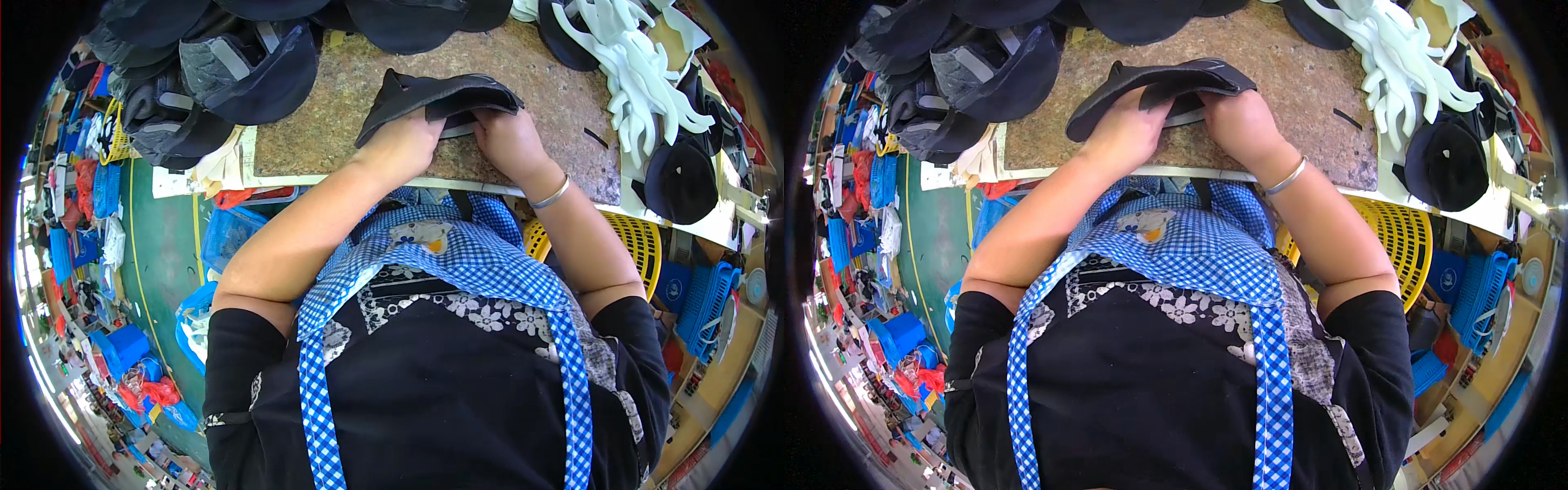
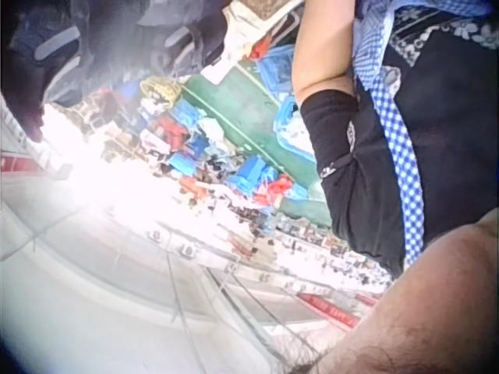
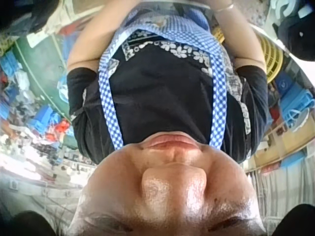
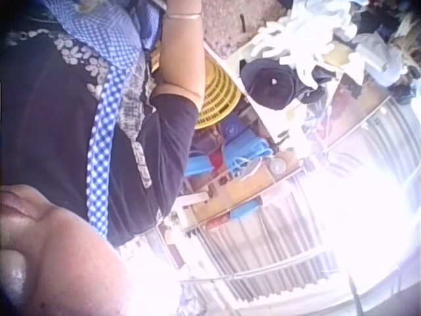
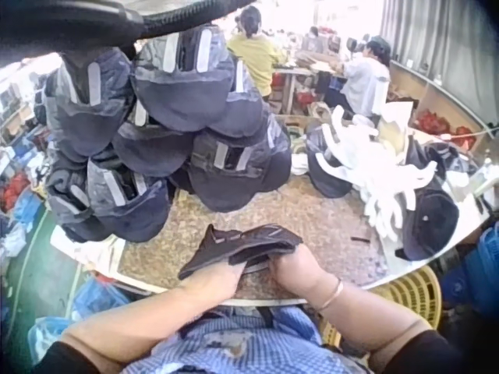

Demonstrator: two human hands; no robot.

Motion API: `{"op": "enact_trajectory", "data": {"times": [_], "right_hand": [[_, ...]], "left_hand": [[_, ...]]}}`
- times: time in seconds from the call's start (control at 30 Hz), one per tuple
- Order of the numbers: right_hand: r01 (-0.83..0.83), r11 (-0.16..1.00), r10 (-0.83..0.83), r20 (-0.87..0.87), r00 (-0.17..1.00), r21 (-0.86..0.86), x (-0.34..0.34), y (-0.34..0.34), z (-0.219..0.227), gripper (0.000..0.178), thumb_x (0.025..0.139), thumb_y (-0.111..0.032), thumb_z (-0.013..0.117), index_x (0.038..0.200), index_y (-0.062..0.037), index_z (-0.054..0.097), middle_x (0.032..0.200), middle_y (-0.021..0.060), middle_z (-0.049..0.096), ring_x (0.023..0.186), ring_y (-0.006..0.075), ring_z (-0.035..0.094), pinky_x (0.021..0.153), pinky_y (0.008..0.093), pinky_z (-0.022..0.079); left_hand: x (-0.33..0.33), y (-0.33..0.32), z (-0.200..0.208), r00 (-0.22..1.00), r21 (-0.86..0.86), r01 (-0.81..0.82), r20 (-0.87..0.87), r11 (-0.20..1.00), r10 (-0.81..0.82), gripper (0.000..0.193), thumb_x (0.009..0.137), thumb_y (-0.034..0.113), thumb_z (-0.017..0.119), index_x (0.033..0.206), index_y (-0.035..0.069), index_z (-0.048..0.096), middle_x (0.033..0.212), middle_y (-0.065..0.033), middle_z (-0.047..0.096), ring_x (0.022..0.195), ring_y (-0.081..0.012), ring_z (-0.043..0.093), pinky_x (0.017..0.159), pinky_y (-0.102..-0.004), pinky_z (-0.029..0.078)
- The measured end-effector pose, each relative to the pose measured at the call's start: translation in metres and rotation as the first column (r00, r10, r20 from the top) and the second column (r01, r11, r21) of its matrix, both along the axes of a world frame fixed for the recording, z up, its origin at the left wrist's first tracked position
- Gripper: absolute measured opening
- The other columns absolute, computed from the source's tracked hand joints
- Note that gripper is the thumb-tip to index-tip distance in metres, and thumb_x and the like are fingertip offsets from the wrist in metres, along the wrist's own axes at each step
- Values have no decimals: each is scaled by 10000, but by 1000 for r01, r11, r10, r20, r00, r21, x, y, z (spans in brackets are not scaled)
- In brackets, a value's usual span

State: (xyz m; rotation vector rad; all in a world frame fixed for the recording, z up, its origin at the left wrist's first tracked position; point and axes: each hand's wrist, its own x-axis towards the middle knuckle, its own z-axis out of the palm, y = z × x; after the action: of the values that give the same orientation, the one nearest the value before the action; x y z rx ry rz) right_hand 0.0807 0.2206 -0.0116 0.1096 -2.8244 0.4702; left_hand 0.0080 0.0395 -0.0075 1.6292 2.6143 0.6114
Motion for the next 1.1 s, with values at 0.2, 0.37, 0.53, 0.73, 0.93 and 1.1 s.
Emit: {"op": "enact_trajectory", "data": {"times": [0.2, 0.37, 0.53, 0.73, 0.93, 1.1], "right_hand": [[-196, 977, 191, -64, 979, -84, 9, 11, 6, 291, 753, -52, 568, 1034, -54, 642, 1064, 137, 620, 942, 318, 608, 811, 368, 511], [-306, 950, 303, 54, 951, 64, 27, 16, -7, 329, 767, -57, 541, 1082, -9, 622, 1145, 159, 590, 1139, 315, 510, 994, 371, 402], [-388, 921, 391, 106, 914, -49, 53, 31, 11, 377, 725, -76, 587, 1091, 11, 606, 1162, 170, 580, 1132, 325, 510, 1003, 375, 393], [-132, 978, 137, 23, 990, -162, 34, -30, 17, 496, 760, -136, 637, 1205, 28, 491, 1106, 197, 585, 1009, 333, 572, 887, 396, 461], [-141, 990, 141, -6, 990, -23, 26, -42, -1, 545, 805, -242, 633, 1239, 47, 474, 1058, 223, 591, 983, 355, 570, 902, 407, 428], [-117, 993, 112, -281, 953, 1, 3, -52, 1, 459, 770, -146, 601, 1203, -7, 538, 926, 152, 639, 836, 301, 620, 714, 351, 494]], "left_hand": [[1, -3, -3, 997, -85, 67, 55, 994, -62, 441, 738, 21, 544, 1177, -7, 527, 1117, -248, 558, 1027, -398, 544, 885, -427, 458], [10, 3, 5, 998, 52, -20, 55, 998, 17, 390, 819, 171, 558, 1173, 8, 539, 1166, -172, 551, 1067, -329, 530, 888, -404, 435], [21, 11, -24, 911, 103, 268, -350, 958, -217, 467, 841, 241, 541, 1233, -7, 498, 1207, -149, 519, 1116, -320, 485, 938, -497, 381], [13, 6, 33, 990, -292, 100, 125, 951, -66, 501, 789, 209, 524, 1227, -33, 505, 1239, -191, 513, 1164, -333, 490, 921, -465, 424], [7, -22, 20, 972, -66, -119, -211, 991, 103, 298, 749, 92, 536, 1013, -44, 566, 925, -190, 610, 937, -329, 604, 868, -437, 470], [1, -41, 28, 989, -61, -4, -147, 998, -5, 390, 730, 42, 576, 1106, -61, 552, 1101, -194, 582, 997, -342, 574, 892, -383, 466]]}}
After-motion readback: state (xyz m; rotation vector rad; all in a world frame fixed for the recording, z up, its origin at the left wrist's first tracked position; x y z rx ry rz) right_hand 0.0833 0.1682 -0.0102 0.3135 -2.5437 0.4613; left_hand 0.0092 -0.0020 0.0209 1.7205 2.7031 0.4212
